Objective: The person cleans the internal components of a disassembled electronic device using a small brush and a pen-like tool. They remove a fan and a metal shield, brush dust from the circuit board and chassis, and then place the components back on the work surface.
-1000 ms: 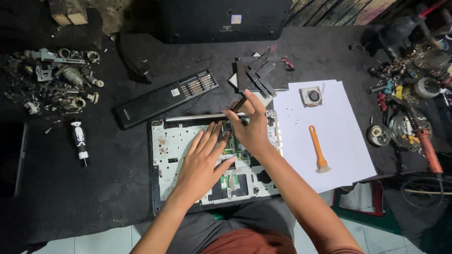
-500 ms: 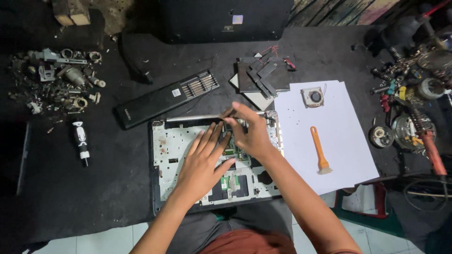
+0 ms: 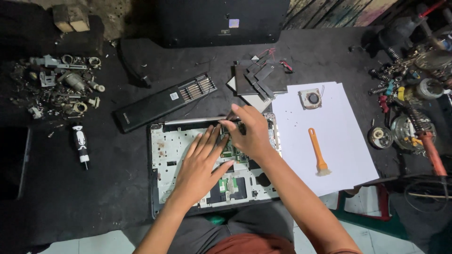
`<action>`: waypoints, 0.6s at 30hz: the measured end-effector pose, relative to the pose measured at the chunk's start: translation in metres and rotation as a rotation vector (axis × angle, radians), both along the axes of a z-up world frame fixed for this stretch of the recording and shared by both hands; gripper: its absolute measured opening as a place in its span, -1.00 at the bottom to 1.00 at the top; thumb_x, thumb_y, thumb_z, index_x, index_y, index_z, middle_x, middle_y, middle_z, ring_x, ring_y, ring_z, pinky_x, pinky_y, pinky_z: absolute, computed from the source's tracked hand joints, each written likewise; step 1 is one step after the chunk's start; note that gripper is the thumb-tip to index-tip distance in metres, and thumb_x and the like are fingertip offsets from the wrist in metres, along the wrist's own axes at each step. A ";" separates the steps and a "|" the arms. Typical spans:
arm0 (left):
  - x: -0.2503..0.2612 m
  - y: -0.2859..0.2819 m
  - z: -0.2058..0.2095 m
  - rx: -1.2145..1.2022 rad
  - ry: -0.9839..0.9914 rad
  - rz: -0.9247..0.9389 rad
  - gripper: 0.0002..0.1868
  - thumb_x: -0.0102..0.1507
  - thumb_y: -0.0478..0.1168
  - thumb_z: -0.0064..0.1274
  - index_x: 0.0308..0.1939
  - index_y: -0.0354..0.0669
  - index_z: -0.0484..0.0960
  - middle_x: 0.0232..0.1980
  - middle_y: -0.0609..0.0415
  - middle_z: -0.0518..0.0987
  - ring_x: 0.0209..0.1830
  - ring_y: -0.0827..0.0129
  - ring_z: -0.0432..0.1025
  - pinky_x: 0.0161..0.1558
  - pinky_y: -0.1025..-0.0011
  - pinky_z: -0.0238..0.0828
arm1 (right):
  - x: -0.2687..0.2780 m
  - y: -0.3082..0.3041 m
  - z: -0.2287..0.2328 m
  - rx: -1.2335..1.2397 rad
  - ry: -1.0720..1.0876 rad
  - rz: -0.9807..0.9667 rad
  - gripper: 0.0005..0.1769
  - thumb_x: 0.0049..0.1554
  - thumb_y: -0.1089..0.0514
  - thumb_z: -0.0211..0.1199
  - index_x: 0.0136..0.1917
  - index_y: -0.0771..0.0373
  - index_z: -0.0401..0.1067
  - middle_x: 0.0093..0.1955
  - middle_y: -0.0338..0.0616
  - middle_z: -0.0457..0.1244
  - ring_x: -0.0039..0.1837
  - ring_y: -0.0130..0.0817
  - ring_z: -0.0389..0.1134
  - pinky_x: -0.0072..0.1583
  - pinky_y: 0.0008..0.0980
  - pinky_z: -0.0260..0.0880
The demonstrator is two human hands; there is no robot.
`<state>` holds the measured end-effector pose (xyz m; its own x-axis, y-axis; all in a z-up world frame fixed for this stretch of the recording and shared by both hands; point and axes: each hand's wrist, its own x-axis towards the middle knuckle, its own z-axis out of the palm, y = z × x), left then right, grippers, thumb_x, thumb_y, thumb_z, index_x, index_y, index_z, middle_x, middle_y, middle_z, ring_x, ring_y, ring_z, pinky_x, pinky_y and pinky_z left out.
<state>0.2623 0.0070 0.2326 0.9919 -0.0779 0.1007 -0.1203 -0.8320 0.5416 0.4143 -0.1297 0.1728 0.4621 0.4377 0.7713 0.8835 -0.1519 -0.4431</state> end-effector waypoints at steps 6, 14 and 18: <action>0.001 0.000 -0.009 0.006 0.030 -0.004 -0.36 0.41 0.13 -0.08 0.46 -0.15 0.37 0.57 -0.23 0.23 0.63 -0.05 0.00 0.56 -0.02 -0.21 | -0.010 0.004 0.027 -0.015 0.052 0.062 -0.32 0.08 0.34 0.41 0.42 0.13 0.29 -0.09 -0.04 0.37 -0.21 -0.07 0.38 -0.20 -0.09 0.44; 0.001 0.001 -0.004 -0.007 -0.001 -0.004 -0.38 0.40 0.09 -0.05 0.46 -0.15 0.38 0.56 -0.24 0.25 0.62 -0.06 0.02 0.55 -0.03 -0.17 | -0.002 0.000 0.009 0.060 0.033 0.053 -0.33 0.04 0.46 0.38 0.40 0.33 0.29 -0.15 0.04 0.35 -0.25 -0.01 0.33 -0.22 -0.09 0.43; 0.001 0.000 -0.003 -0.009 0.006 -0.002 -0.37 0.40 0.09 -0.04 0.46 -0.15 0.39 0.56 -0.24 0.25 0.62 -0.06 0.01 0.55 -0.02 -0.18 | -0.004 0.001 0.010 0.069 0.078 0.108 -0.35 0.04 0.54 0.30 0.39 0.35 0.33 -0.16 0.07 0.38 -0.24 0.07 0.35 -0.21 -0.06 0.44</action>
